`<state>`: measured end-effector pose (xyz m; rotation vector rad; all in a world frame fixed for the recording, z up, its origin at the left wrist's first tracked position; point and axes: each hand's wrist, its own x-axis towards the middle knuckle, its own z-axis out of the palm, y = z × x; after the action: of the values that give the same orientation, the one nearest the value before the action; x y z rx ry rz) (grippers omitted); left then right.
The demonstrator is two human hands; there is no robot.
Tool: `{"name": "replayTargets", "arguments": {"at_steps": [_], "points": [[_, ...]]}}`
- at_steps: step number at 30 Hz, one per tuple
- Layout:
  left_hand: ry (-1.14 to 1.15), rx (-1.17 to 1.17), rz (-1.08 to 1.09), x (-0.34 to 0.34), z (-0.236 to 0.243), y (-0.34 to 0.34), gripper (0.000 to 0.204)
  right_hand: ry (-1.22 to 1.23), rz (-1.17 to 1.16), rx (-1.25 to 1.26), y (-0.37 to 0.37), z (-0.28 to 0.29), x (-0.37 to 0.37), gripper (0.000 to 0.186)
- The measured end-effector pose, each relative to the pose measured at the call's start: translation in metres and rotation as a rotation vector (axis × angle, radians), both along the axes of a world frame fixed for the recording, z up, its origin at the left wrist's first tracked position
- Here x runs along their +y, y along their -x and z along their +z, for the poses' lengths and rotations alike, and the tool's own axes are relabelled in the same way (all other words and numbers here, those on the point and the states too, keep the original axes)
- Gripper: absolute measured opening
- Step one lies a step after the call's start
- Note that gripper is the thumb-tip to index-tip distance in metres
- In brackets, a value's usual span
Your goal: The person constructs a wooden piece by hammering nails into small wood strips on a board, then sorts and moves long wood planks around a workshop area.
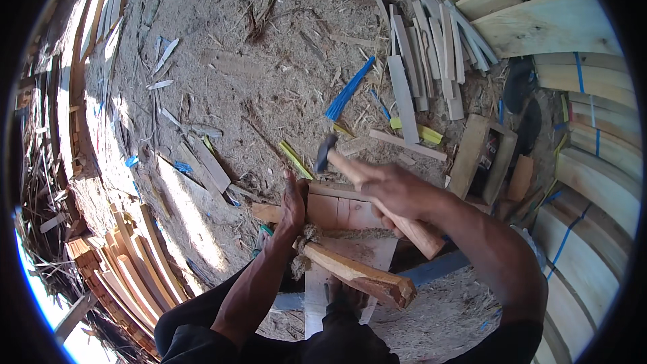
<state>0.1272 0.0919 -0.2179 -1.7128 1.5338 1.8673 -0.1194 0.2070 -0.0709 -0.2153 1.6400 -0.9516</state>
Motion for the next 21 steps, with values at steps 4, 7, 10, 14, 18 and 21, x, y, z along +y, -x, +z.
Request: {"name": "replayTargets", "arguments": {"at_steps": [4,7,10,14,18,21], "points": [[-0.003,0.058,0.043,-0.004,-0.003,0.002,0.087,-0.107,0.106,-0.187,0.023,0.031,-0.008,0.06],[0.012,0.05,0.01,-0.003,0.001,0.006,0.086,0.08,-0.478,0.161,0.012,0.024,-0.025,0.06],[0.024,0.041,0.033,0.005,-0.001,0.008,0.086,0.063,0.053,0.072,-0.026,-0.018,0.015,0.061],[-0.065,0.05,0.04,-0.001,-0.024,-0.009,0.099,-0.028,0.287,-0.097,-0.011,-0.003,-0.001,0.061],[0.011,0.052,0.183,0.006,-0.028,-0.006,0.092,0.101,-0.3,0.132,-0.022,0.004,-0.003,0.059],[-0.058,0.015,0.036,0.0,-0.019,-0.007,0.097,-0.094,0.411,-0.208,-0.033,-0.008,0.029,0.06]]}}
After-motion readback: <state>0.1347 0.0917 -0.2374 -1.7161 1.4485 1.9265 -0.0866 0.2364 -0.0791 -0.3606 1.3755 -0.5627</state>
